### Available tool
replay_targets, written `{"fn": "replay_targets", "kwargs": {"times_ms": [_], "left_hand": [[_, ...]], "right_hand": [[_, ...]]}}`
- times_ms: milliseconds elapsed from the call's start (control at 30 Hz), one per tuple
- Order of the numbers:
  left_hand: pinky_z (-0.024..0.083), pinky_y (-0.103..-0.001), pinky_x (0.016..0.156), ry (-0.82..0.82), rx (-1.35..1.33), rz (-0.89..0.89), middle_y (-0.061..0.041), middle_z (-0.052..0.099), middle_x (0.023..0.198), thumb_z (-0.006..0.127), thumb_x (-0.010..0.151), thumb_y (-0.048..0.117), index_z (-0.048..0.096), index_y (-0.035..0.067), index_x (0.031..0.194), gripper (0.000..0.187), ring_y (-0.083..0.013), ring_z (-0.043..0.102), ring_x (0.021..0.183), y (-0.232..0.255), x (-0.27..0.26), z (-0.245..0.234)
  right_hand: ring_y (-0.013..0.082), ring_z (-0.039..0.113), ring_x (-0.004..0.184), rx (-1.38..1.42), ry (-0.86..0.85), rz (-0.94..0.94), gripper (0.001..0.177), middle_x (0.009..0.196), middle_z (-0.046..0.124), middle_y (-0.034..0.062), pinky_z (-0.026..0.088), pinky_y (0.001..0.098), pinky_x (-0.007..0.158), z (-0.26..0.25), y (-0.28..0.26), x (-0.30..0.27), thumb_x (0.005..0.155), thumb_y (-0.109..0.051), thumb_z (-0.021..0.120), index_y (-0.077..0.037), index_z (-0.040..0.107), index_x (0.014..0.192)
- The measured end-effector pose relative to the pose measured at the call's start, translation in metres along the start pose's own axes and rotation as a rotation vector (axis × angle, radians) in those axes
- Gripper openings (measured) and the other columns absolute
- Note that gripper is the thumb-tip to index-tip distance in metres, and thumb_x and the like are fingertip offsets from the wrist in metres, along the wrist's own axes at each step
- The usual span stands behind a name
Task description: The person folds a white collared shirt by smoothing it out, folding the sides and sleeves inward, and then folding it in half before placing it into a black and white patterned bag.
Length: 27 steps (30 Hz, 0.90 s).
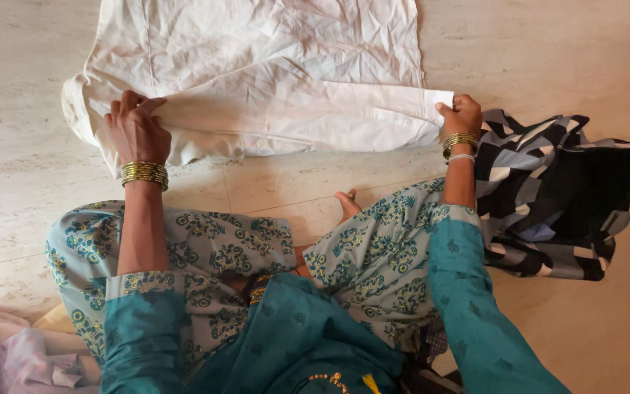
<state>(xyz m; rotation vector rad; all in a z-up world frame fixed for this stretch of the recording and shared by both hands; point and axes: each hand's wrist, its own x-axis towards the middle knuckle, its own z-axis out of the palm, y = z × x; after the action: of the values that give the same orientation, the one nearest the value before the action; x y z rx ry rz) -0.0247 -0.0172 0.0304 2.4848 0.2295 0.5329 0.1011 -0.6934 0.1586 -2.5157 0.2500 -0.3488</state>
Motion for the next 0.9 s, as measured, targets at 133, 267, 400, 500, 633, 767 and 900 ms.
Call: {"fn": "replay_targets", "kwargs": {"times_ms": [133,267,400,500,633,767,900], "left_hand": [[0.045,-0.041,0.093,0.083,-0.004,0.027,-0.003,0.064,0.106,0.070,0.077,-0.007,0.083,0.016,0.104,0.038,-0.0253,0.057,0.099,0.001,0.002,0.009],[0.043,-0.042,0.091,0.034,0.042,-0.040,-0.006,0.062,0.112,0.067,0.080,-0.011,0.081,0.016,0.109,0.042,-0.0279,0.056,0.107,0.010,0.005,0.000],[0.036,-0.052,0.104,0.072,0.019,0.099,-0.012,0.058,0.133,0.083,0.078,0.008,0.071,0.014,0.130,0.054,-0.0351,0.050,0.124,0.030,0.005,-0.022],[0.030,-0.055,0.110,-0.033,-0.026,0.275,-0.010,0.054,0.147,0.085,0.079,0.013,0.067,0.020,0.138,0.062,-0.0333,0.045,0.134,0.043,0.011,-0.022],[0.026,-0.057,0.115,-0.182,-0.040,0.338,-0.007,0.056,0.149,0.082,0.075,0.012,0.071,0.015,0.130,0.055,-0.0287,0.045,0.140,0.045,0.001,-0.006],[0.028,-0.051,0.123,-0.039,0.089,0.408,-0.002,0.066,0.140,0.065,0.096,0.001,0.076,0.016,0.100,0.018,-0.0216,0.054,0.140,0.034,0.003,0.011],[0.030,-0.051,0.123,0.045,-0.057,0.387,-0.004,0.071,0.131,0.058,0.099,-0.002,0.076,0.011,0.096,0.023,-0.0227,0.060,0.137,0.031,0.000,0.004]], "right_hand": [[0.0210,0.075,0.076,-0.196,0.068,0.040,0.026,0.087,0.078,0.0095,0.057,0.0368,0.069,0.016,-0.018,-0.003,0.074,-0.018,0.091,-0.006,0.074,0.091],[0.0272,0.073,0.087,-0.327,-0.009,0.088,0.032,0.095,0.077,0.0106,0.055,0.0415,0.075,0.043,-0.027,-0.002,0.076,-0.018,0.086,-0.012,0.073,0.105],[0.0383,0.062,0.099,-0.415,0.204,-0.119,0.046,0.109,0.066,0.0177,0.048,0.0506,0.080,0.054,-0.037,0.000,0.075,-0.018,0.091,-0.009,0.069,0.115],[0.0304,0.062,0.116,-0.348,0.018,-0.075,0.049,0.126,0.061,0.0098,0.052,0.0455,0.099,0.041,-0.046,-0.008,0.080,-0.025,0.090,-0.018,0.068,0.122],[0.0360,0.057,0.117,-0.555,-0.270,0.150,0.072,0.127,0.058,0.0141,0.050,0.0482,0.096,0.033,-0.031,-0.024,0.060,-0.025,0.098,-0.015,0.063,0.123],[0.0356,0.067,0.103,-0.450,-0.287,0.331,0.078,0.111,0.068,0.0248,0.054,0.0412,0.090,0.041,0.006,-0.009,0.067,-0.035,0.102,0.002,0.053,0.115],[0.0305,0.079,0.097,-0.209,-0.230,0.449,0.038,0.103,0.079,0.0161,0.060,0.0392,0.085,0.034,0.021,-0.007,0.070,-0.023,0.087,-0.011,0.072,0.103]]}}
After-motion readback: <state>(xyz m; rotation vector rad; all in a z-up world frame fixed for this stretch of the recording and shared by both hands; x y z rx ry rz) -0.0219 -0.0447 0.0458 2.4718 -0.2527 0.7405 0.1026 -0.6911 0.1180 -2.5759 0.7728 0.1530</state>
